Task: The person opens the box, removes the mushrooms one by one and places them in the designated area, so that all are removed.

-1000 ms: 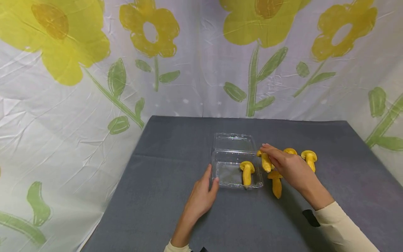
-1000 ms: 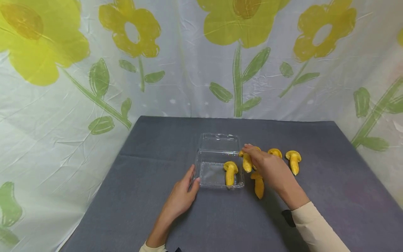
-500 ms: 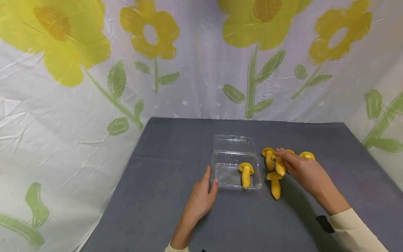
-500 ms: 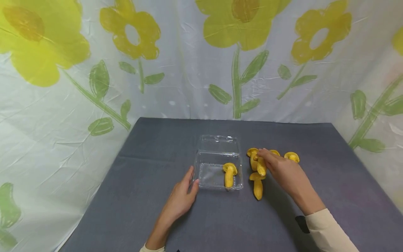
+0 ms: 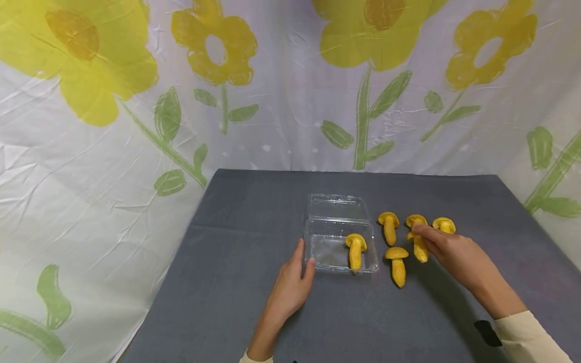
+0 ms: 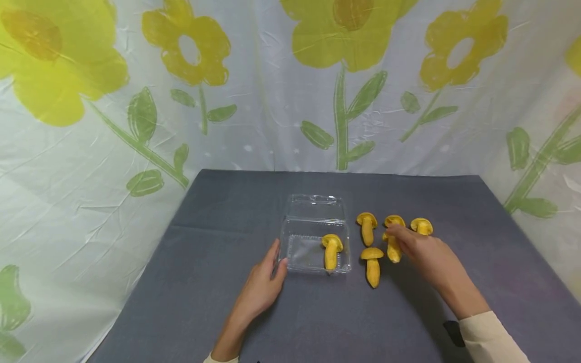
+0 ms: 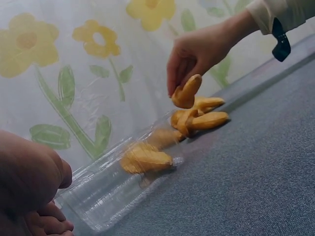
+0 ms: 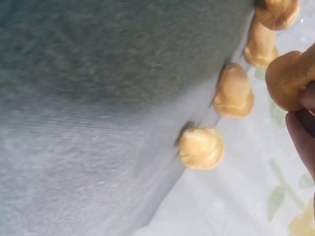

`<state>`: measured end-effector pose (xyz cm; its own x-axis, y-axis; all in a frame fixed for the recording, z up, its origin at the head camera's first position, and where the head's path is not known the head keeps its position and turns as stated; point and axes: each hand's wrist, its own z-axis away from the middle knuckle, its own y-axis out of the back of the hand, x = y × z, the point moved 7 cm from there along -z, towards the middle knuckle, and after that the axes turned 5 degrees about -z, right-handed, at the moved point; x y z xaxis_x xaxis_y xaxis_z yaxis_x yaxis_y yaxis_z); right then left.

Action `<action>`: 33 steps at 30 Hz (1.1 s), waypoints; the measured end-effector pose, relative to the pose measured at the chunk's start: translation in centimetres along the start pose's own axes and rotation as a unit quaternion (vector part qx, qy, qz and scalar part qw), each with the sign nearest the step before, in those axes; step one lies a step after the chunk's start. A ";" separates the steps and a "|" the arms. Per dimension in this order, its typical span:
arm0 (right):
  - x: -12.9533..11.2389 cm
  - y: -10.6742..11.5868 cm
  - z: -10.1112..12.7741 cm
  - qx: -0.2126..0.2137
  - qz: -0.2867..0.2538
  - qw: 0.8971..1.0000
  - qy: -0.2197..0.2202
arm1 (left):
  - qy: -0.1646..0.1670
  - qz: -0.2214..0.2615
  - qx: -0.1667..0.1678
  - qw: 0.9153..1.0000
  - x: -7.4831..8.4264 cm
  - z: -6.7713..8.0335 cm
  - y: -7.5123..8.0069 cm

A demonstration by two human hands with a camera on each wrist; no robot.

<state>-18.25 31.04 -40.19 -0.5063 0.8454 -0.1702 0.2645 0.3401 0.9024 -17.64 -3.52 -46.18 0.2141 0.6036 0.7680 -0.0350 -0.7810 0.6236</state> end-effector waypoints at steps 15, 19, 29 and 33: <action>1.3 -0.7 1.3 -0.072 -0.008 0.997 -0.021 | -0.008 0.005 0.004 1.000 0.0 -0.2 0.2; 1.1 -1.1 1.5 -0.067 0.006 0.998 0.007 | -0.005 0.002 0.000 1.000 0.0 -0.2 0.1; 0.8 -1.2 1.6 -0.063 -0.017 0.997 0.026 | -0.005 0.005 -0.003 1.000 0.0 -0.1 -0.1; 0.7 -1.1 1.6 -0.071 -0.028 0.997 0.024 | -0.010 0.000 0.001 1.000 0.1 -0.2 -0.1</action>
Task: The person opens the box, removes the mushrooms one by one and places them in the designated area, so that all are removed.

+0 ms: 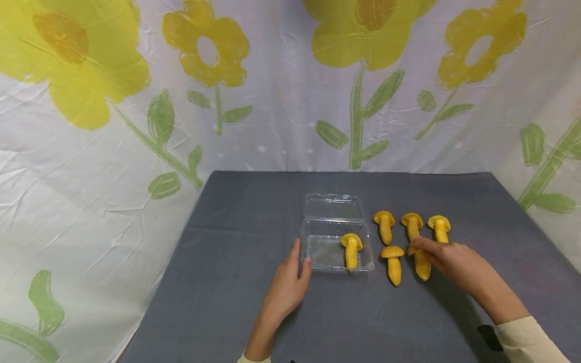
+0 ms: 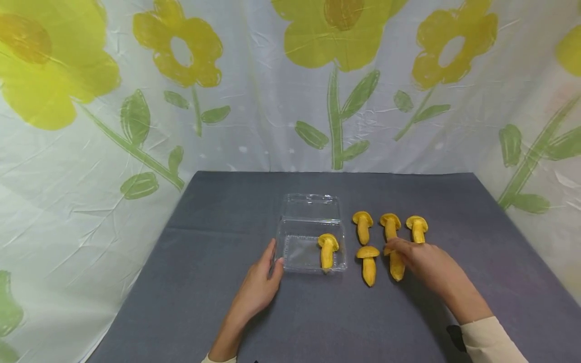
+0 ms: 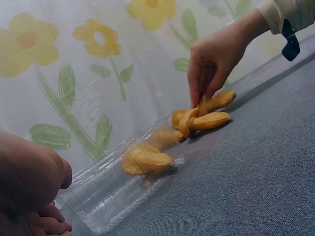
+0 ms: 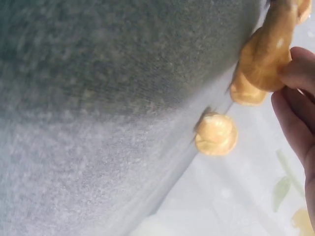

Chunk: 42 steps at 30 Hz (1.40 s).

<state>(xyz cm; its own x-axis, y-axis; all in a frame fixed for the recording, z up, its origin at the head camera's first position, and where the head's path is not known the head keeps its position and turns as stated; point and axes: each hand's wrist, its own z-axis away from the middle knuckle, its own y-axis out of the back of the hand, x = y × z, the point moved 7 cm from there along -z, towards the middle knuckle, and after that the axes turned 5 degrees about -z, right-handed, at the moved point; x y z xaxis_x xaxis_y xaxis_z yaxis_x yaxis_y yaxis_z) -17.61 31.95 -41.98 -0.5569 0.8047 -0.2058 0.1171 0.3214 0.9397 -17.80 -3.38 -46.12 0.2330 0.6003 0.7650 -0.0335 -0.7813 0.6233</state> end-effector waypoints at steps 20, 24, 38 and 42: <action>-6.8 -1.3 -8.3 0.022 -0.071 0.997 0.007 | 0.005 -0.003 -0.003 1.000 -0.1 -0.3 -0.1; -8.4 -2.8 -9.9 0.013 -0.046 0.998 0.032 | 0.008 -0.002 -0.006 1.000 -0.1 -0.3 -0.3; -10.3 -5.4 -10.5 -0.004 0.053 0.998 0.038 | -0.009 -0.001 -0.004 1.000 0.0 -0.3 -0.4; -10.6 -5.5 -10.7 -0.006 0.064 0.997 0.039 | 0.001 -0.002 -0.006 1.000 0.0 -0.3 -0.4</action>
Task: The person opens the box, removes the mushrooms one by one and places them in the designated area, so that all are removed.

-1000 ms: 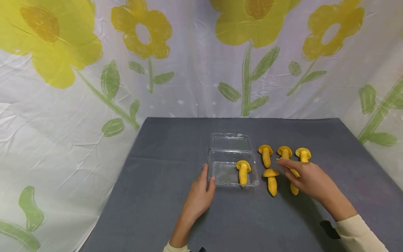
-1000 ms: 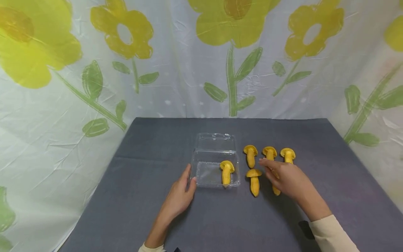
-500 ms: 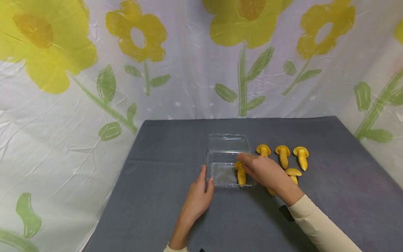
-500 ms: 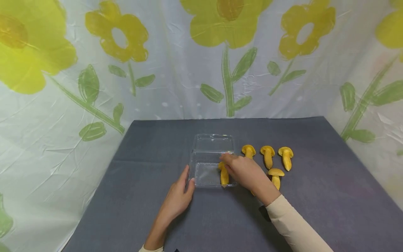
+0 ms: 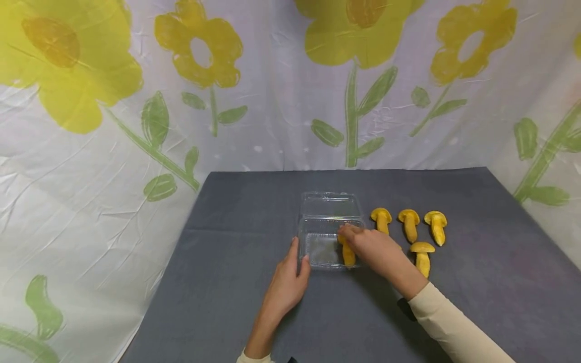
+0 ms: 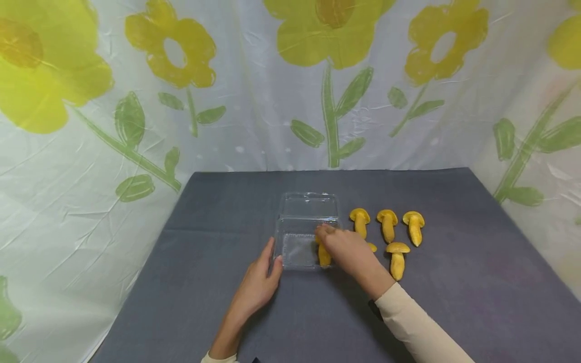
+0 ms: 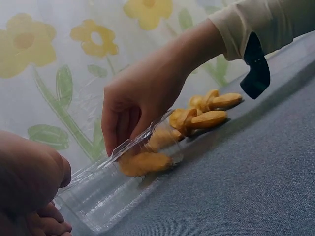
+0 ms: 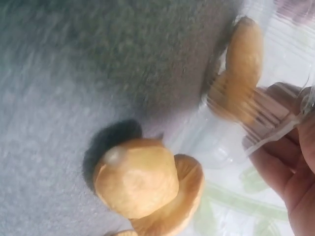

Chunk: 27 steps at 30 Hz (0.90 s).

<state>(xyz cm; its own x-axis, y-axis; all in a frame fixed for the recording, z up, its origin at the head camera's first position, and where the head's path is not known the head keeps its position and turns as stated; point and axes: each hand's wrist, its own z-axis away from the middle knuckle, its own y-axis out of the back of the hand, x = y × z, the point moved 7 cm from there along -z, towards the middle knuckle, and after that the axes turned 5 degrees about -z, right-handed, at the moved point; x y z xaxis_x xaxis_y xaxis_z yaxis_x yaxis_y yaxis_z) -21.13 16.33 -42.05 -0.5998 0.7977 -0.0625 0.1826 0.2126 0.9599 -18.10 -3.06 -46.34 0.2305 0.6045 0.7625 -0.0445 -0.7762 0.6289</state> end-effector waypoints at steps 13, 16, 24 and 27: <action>0.5 -0.9 -0.7 -0.043 -0.060 0.996 -0.042 | 0.000 -0.001 -0.003 1.000 0.1 0.0 0.1; 0.6 -0.9 -0.8 -0.044 -0.094 0.994 -0.047 | -0.002 -0.001 -0.002 1.000 0.1 0.1 0.1; 0.8 -1.0 -1.2 -0.046 -0.131 0.989 -0.056 | 0.003 0.000 -0.003 1.000 0.1 0.0 0.1; 0.9 -1.0 -1.3 -0.045 -0.132 0.989 -0.058 | 0.004 0.002 -0.001 1.000 0.0 0.0 0.1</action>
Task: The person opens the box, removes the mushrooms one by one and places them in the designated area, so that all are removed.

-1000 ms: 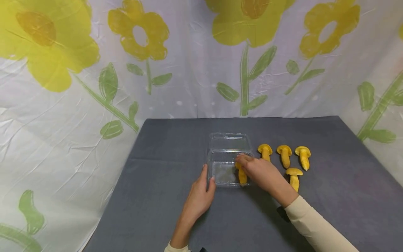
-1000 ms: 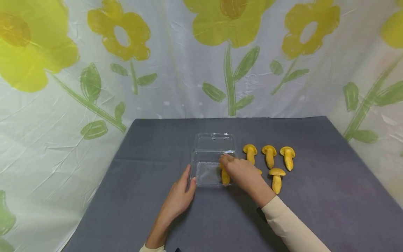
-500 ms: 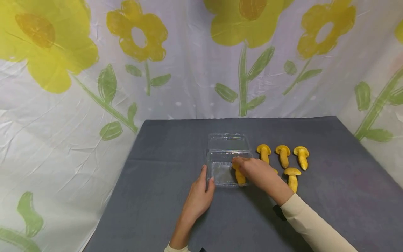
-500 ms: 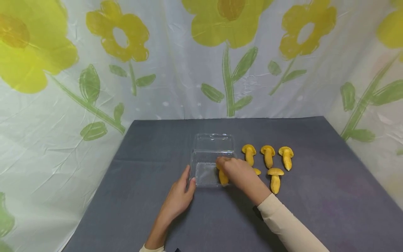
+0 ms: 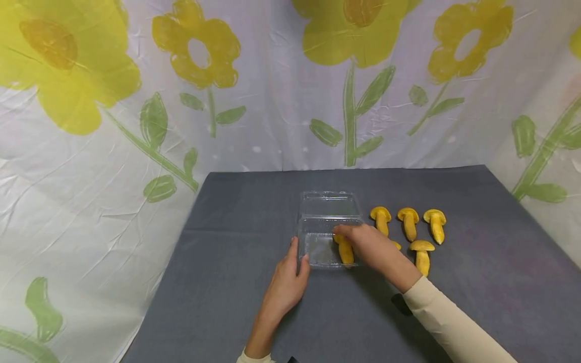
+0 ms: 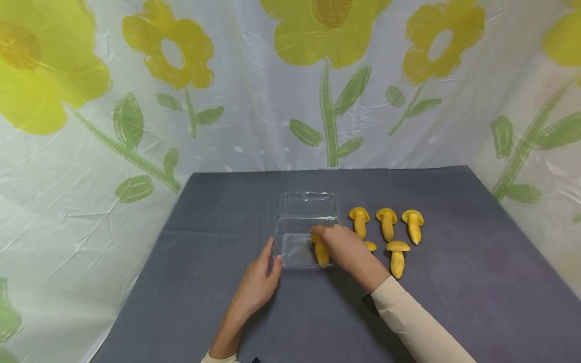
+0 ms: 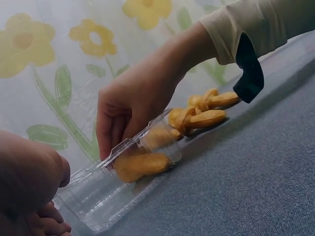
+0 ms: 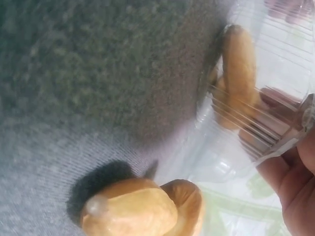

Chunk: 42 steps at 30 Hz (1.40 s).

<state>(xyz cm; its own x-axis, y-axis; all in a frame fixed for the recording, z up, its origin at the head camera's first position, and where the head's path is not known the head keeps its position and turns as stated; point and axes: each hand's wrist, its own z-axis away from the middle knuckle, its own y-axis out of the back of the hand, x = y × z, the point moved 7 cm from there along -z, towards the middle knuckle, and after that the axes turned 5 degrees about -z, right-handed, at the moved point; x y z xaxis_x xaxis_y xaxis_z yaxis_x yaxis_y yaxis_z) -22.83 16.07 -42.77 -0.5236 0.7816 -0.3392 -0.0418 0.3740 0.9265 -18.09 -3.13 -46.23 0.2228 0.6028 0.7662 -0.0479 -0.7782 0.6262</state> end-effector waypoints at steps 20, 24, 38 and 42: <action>-1.0 4.3 1.5 0.150 -0.081 0.983 0.070 | -0.004 -0.001 0.008 1.000 -0.2 0.0 -0.1; -0.3 5.8 2.5 0.183 -0.072 0.978 0.071 | -0.005 -0.001 0.008 1.000 -0.1 0.0 -0.1; 4.6 8.2 6.7 0.216 -0.029 0.976 -0.014 | -0.006 -0.009 0.011 1.000 -0.1 0.2 0.0; 5.1 8.9 7.6 0.228 0.000 0.974 -0.010 | -0.005 -0.002 0.007 1.000 0.0 0.2 -0.1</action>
<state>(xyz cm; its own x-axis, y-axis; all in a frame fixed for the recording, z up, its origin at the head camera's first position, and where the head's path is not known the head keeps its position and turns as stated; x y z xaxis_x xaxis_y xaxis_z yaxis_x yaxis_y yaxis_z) -19.36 27.16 -37.51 -0.5060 0.7896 -0.3470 0.3430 0.5533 0.7591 -17.93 -3.12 -46.34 0.2330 0.6037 0.7624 -0.0327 -0.7787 0.6266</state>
